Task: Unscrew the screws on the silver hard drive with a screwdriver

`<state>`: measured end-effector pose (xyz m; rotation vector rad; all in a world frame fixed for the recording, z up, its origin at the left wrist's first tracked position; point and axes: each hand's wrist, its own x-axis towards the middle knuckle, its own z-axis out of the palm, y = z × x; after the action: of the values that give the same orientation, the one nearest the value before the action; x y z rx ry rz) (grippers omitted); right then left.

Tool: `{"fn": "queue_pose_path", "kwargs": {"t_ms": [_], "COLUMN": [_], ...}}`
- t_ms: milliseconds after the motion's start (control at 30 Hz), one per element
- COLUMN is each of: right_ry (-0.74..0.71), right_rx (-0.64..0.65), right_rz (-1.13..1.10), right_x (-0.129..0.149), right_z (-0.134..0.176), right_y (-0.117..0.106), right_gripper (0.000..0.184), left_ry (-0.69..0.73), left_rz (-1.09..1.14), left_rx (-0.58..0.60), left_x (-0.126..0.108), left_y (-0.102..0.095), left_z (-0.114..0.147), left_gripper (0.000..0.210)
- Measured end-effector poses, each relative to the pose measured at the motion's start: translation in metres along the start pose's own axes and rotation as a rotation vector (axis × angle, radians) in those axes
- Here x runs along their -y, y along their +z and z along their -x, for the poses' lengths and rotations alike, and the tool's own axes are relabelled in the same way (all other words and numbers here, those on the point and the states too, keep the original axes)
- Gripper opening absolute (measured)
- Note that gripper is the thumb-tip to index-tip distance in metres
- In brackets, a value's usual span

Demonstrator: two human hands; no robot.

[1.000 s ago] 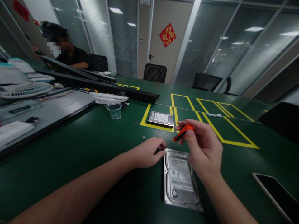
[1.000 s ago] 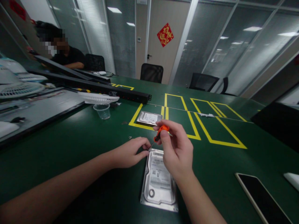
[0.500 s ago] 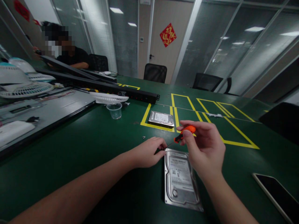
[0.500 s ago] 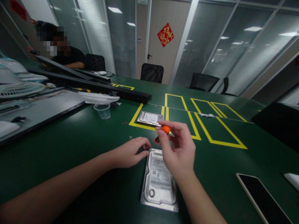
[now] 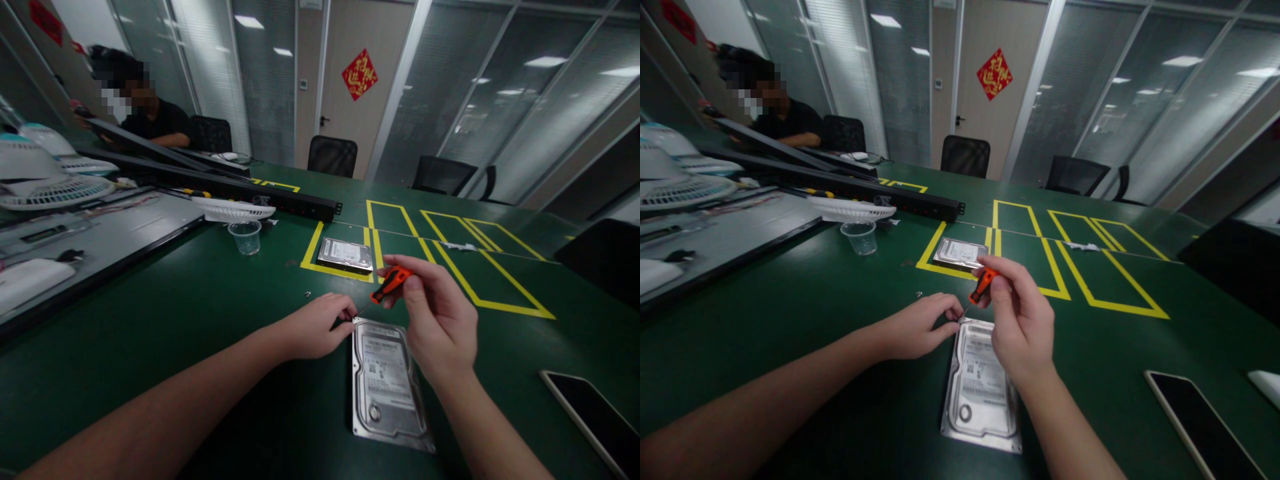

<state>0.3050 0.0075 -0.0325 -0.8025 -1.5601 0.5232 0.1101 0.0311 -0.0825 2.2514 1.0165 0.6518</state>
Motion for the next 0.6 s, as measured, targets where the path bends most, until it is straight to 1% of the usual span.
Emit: {"fn": "queue_pose_path", "kwargs": {"t_ms": [133,200,267,400,467,600], "right_ry": [-0.018,-0.029,-0.036,-0.027,-0.008,0.007], "right_rx": [-0.038,-0.050,-0.044,0.004,0.021,0.023], "right_rz": [-0.031,-0.047,-0.045,-0.050,-0.087,-0.096], "right_x": [0.0028,0.0023,0.0011,-0.0020,-0.0033,-0.0030], "right_z": [-0.0007,-0.0009,-0.0009,0.0002,0.0007,0.0002], "right_y": [0.0034,0.0049,0.0053,0.0030,0.0015,0.0007], "right_gripper": [0.019,0.021,0.024,0.021,0.025,0.027], "left_ry": [-0.008,-0.008,-0.004,0.002,0.005,0.012], "left_rz": [0.002,0.000,0.001,0.005,0.004,0.005], "left_rx": [0.005,-0.003,-0.009,-0.012,-0.012,-0.016], "left_x": [-0.0013,-0.0012,-0.0009,-0.0004,0.0002,0.0019], "left_y": [-0.0003,0.0005,0.0013,0.0018,0.0017,0.0021], "left_z": [-0.0004,-0.0006,-0.0008,-0.0006,-0.0004,0.0000], "left_gripper": [0.012,0.010,0.009,0.009,0.009,0.009]}}
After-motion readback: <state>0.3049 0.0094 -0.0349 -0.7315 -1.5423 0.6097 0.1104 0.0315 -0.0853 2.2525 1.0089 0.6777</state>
